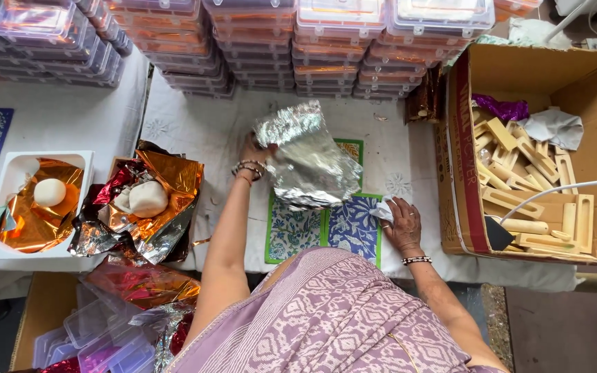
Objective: The person wipes wooden sticks with a white cloth and then wraps them in shiny foil. The wrapped items are placed into a cardboard box. The person repeats this process with additional sticks.
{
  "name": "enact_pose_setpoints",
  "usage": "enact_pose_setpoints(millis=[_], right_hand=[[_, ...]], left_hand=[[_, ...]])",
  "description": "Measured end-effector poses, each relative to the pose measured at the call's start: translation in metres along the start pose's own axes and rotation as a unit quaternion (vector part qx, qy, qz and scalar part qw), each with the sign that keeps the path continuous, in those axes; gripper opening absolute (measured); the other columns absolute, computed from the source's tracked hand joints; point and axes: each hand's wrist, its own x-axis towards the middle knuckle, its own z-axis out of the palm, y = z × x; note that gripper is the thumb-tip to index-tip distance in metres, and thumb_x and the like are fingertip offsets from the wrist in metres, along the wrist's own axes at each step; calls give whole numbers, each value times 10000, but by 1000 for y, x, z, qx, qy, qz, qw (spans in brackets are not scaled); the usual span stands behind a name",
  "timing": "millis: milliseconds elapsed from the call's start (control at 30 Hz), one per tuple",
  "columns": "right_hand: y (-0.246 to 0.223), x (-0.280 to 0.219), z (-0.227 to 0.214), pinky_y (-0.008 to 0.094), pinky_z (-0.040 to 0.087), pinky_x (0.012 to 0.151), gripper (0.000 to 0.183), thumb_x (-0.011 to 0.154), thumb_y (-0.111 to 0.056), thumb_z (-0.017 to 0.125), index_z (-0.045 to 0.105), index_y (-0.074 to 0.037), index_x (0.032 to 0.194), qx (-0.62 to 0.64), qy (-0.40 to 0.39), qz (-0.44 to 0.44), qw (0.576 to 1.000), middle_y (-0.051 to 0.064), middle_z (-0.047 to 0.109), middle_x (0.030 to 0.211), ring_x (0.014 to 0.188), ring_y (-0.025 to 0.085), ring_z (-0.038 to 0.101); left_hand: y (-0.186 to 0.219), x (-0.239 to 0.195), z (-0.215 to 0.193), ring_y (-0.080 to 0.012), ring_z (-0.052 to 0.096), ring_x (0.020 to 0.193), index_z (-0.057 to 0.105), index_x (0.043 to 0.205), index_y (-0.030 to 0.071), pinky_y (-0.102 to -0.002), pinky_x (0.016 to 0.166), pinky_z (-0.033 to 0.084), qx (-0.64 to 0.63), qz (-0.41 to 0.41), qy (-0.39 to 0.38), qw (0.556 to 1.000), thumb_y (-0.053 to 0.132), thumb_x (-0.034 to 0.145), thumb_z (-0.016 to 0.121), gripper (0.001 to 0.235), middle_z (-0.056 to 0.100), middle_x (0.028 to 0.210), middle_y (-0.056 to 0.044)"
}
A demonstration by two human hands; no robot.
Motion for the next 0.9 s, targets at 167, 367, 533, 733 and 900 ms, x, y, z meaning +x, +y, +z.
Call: enact_pose_setpoints(millis=[167,367,533,733,900], right_hand=[[2,-1,6,463,347,1168,614,786,-298,746,590,-159,1363,-7,-3,10,1000,47,578,1430,1338,244,535],[0,8,4,478,310,1184,617,798,-401,721,584,-175,1355,42,-23,35,998,42,558,1440,1371,250,492],[-25,26,3,646,88,1171,674,868,-582,607,540,-173,1399,-7,-52,82,995,120,431,1534,1484,294,299],[-71,50,30,655,24,1206,770,1027,-669,388,437,-121,1565,-16,37,-85,996,288,336,1658,1509,361,256],[-97,69,11,621,198,1201,589,1007,-537,463,508,-133,1432,92,-156,45,982,173,576,1420,1404,337,458]], left_hand=[[-65,-27,41,-210,677,720,351,1448,31,-320,536,536,-237,-197,-22,951,210,750,899,906,666,1104,-183],[-97,-86,78,-194,622,633,463,1319,18,-312,479,488,-208,-174,55,961,242,788,863,702,649,905,-111],[-80,-119,80,-169,605,562,493,1246,56,-317,418,433,-274,-250,-25,928,330,826,833,606,637,762,-81],[-73,-110,97,-179,615,535,644,979,39,-333,423,507,-325,-282,-84,899,221,829,850,313,679,746,-46],[-131,-79,109,-134,678,680,754,942,2,-297,589,539,-333,-135,-103,928,-19,803,797,147,769,857,-61]])
